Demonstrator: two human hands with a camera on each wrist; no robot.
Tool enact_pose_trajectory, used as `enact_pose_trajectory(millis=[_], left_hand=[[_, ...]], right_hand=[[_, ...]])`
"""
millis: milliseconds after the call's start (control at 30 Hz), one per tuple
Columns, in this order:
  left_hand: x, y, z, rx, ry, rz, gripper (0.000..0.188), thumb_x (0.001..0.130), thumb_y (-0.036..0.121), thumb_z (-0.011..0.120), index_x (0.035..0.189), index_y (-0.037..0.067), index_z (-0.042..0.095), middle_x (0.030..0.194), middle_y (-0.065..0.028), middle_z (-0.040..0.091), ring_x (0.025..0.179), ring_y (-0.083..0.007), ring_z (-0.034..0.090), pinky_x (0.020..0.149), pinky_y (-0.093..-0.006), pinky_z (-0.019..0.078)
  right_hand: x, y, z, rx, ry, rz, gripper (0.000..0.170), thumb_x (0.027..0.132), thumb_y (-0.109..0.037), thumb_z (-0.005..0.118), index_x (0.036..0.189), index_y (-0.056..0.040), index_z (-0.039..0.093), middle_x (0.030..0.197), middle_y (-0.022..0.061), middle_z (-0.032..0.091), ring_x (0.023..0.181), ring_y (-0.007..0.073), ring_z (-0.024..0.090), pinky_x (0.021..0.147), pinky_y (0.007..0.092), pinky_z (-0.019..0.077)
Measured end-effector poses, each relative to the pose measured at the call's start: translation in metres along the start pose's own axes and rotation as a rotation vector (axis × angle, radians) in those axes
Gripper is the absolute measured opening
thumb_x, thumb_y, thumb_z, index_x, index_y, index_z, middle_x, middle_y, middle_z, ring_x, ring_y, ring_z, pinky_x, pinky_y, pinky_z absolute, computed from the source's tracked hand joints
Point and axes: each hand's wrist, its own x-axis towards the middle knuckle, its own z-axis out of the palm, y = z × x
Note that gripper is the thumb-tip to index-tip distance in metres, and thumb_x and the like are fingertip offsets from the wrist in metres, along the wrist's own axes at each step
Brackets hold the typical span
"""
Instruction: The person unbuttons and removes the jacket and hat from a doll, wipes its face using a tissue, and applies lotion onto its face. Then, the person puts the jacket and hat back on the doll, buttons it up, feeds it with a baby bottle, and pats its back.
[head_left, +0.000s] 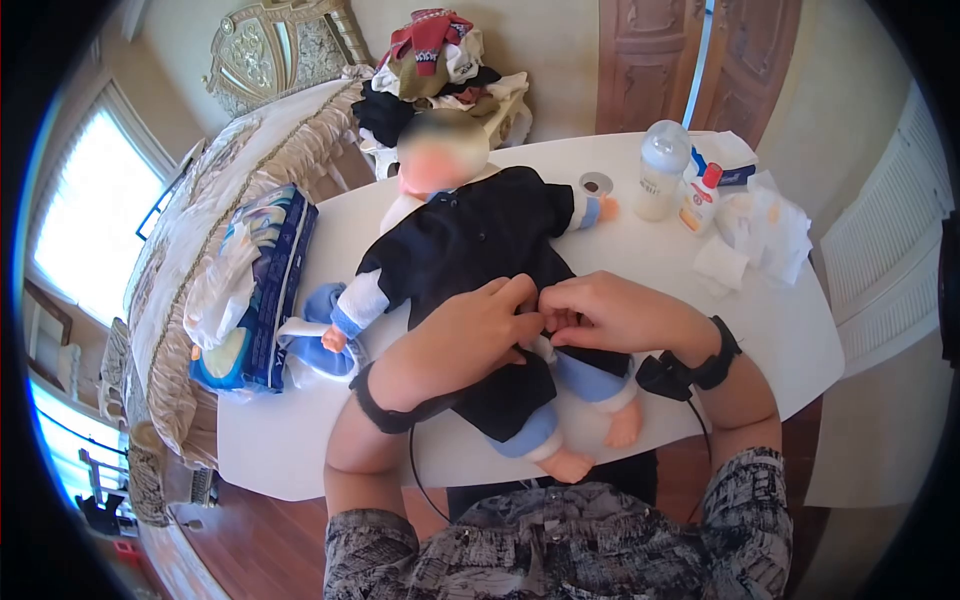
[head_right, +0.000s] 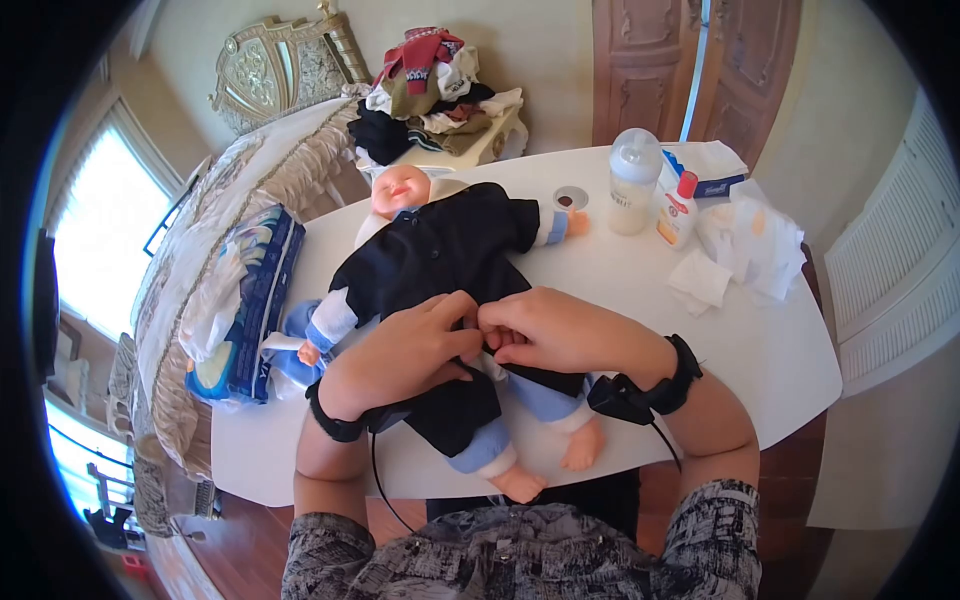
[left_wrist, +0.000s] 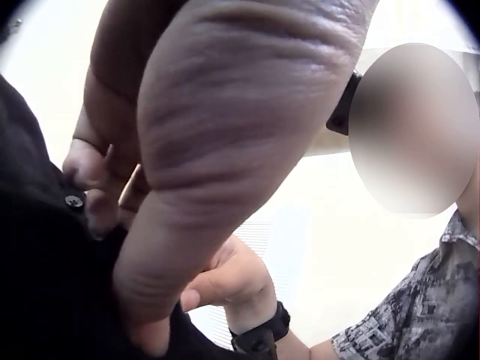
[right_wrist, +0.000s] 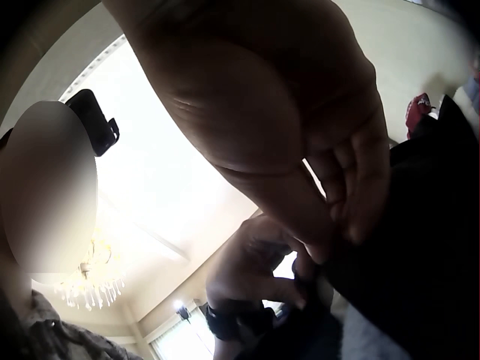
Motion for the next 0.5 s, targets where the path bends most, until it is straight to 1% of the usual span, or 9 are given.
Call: enact_pose_trajectory(millis=[33, 133, 233, 333, 433, 500], left_hand=[[0.001, 0.001, -0.003, -0.025, 0.037, 0.020, 0.022, 0.073, 0.011, 0.074, 0.090, 0.007, 0.060, 0.099, -0.0085, 0.053, 0.095, -0.0287, 0.056, 0.077, -0.0383, 0.0481], [-0.001, -0.001, -0.016, -0.023, 0.056, 0.023, 0.017, 0.076, 0.009, 0.072, 0.089, 0.005, 0.061, 0.090, -0.0088, 0.055, 0.089, -0.0284, 0.058, 0.075, -0.0377, 0.0483], [-0.005, -0.007, -0.019, -0.040, 0.123, 0.019, 0.013, 0.080, 0.006, 0.069, 0.091, 0.003, 0.062, 0.084, -0.0096, 0.057, 0.083, -0.0285, 0.060, 0.073, -0.0370, 0.0490], [-0.004, -0.010, -0.018, -0.094, 0.188, 0.032, 0.013, 0.081, 0.004, 0.068, 0.092, 0.002, 0.063, 0.086, -0.0108, 0.060, 0.079, -0.0290, 0.062, 0.070, -0.0360, 0.0502], [0.000, -0.013, -0.013, -0.121, 0.258, -0.011, 0.012, 0.082, 0.003, 0.068, 0.093, 0.001, 0.063, 0.086, -0.0112, 0.062, 0.076, -0.0294, 0.063, 0.067, -0.0355, 0.0505], [0.003, -0.012, -0.011, -0.130, 0.298, -0.046, 0.012, 0.082, 0.002, 0.068, 0.092, 0.001, 0.063, 0.085, -0.0115, 0.062, 0.075, -0.0298, 0.063, 0.066, -0.0351, 0.0506]], right_hand=[[0.001, 0.001, -0.001, 0.084, 0.000, 0.001, 0.012, 0.083, -0.006, 0.066, 0.087, -0.0015, 0.056, 0.079, 0.0069, 0.060, 0.073, 0.0196, 0.060, 0.066, 0.0314, 0.0487], [0.004, 0.004, -0.001, 0.231, 0.051, 0.024, 0.011, 0.085, -0.004, 0.065, 0.093, -0.0014, 0.058, 0.081, 0.0038, 0.060, 0.076, 0.0115, 0.059, 0.069, 0.0268, 0.0500], [0.008, 0.010, 0.005, 0.452, 0.106, 0.111, 0.011, 0.086, -0.001, 0.062, 0.096, -0.0023, 0.058, 0.084, 0.0019, 0.060, 0.080, 0.0091, 0.059, 0.071, 0.0253, 0.0510], [0.014, 0.017, 0.014, 0.612, 0.171, 0.077, 0.011, 0.088, 0.000, 0.061, 0.098, -0.0030, 0.057, 0.089, 0.0013, 0.060, 0.084, 0.0083, 0.059, 0.070, 0.0238, 0.0509], [0.017, 0.018, 0.021, 0.626, 0.269, 0.064, 0.011, 0.088, 0.001, 0.059, 0.098, -0.0033, 0.057, 0.091, 0.0005, 0.059, 0.086, 0.0074, 0.059, 0.071, 0.0231, 0.0505], [0.020, 0.023, 0.026, 0.615, 0.349, 0.021, 0.011, 0.088, 0.001, 0.059, 0.098, -0.0037, 0.057, 0.091, 0.0004, 0.059, 0.085, 0.0076, 0.059, 0.072, 0.0229, 0.0506]])
